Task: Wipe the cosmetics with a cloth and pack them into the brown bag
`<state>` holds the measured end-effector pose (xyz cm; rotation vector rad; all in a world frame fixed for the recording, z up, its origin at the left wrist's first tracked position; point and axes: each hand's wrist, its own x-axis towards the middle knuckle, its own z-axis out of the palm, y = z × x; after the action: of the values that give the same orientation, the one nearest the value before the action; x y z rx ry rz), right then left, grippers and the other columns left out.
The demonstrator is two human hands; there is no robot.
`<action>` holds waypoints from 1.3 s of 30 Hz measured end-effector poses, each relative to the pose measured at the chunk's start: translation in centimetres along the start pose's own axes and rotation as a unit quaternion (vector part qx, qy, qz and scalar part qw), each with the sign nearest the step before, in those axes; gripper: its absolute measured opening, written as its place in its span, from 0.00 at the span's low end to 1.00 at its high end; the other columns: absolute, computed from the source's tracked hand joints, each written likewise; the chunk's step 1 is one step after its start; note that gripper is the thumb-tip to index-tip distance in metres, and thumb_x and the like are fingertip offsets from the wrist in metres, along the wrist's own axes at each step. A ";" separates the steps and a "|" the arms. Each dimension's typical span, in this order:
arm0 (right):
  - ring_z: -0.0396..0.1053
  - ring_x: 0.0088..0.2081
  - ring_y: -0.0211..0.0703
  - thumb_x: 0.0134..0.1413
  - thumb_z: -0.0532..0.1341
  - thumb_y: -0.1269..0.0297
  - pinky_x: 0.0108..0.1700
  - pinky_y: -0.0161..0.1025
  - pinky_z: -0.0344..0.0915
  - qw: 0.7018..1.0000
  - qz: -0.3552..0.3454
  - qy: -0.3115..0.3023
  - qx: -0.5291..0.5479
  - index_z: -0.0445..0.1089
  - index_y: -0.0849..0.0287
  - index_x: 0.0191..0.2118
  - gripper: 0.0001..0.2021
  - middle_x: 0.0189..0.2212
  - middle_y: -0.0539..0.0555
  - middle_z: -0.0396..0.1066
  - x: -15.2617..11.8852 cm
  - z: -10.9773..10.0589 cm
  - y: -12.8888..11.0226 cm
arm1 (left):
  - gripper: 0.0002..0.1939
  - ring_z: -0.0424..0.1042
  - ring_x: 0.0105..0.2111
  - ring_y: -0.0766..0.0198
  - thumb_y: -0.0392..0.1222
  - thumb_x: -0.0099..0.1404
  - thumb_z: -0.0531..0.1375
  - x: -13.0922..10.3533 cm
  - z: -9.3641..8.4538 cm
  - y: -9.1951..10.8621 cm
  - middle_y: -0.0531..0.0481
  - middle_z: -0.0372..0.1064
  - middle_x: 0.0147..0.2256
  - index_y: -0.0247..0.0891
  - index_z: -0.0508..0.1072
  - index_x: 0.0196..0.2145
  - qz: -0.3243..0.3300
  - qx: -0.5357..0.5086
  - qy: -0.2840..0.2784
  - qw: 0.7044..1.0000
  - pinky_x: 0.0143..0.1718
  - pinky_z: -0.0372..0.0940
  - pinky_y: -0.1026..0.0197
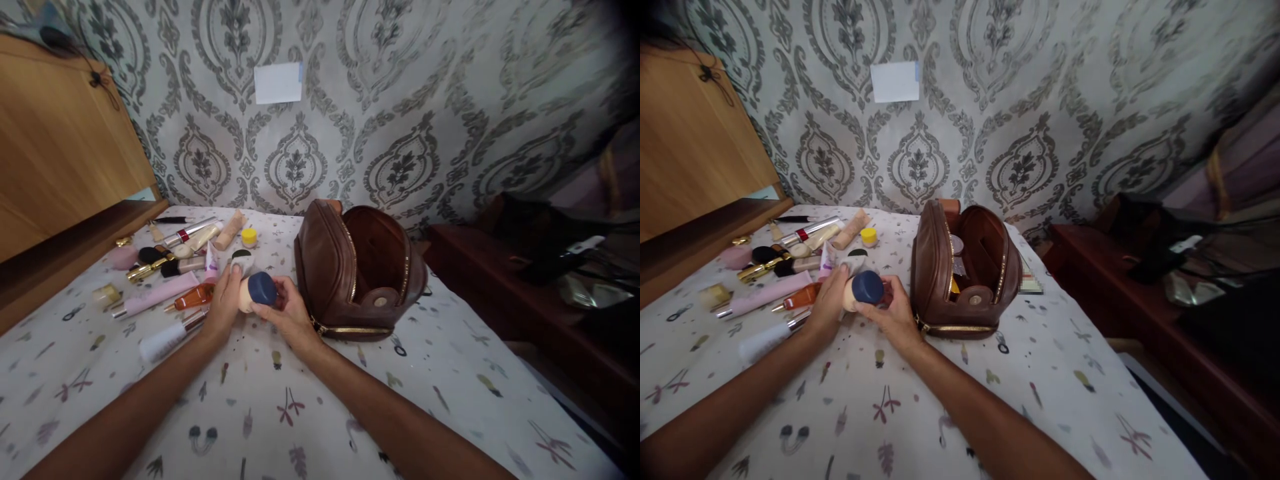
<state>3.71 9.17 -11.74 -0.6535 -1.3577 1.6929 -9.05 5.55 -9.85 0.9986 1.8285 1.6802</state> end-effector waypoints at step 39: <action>0.68 0.24 0.33 0.34 0.75 0.60 0.23 0.30 0.67 0.995 0.050 -0.050 0.074 0.69 0.60 0.39 0.24 0.27 0.47 0.71 -0.3 0.3 -0.8 | 0.26 0.63 0.60 0.52 0.57 0.68 0.52 -0.1 -0.6 -0.2 0.42 0.65 0.59 0.39 0.66 0.57 0.044 0.041 -0.016 0.998 0.61 0.57 0.52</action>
<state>3.88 8.80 -10.93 -0.5669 -1.2705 1.9094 -9.51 5.10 -10.01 1.1496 1.8714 1.6413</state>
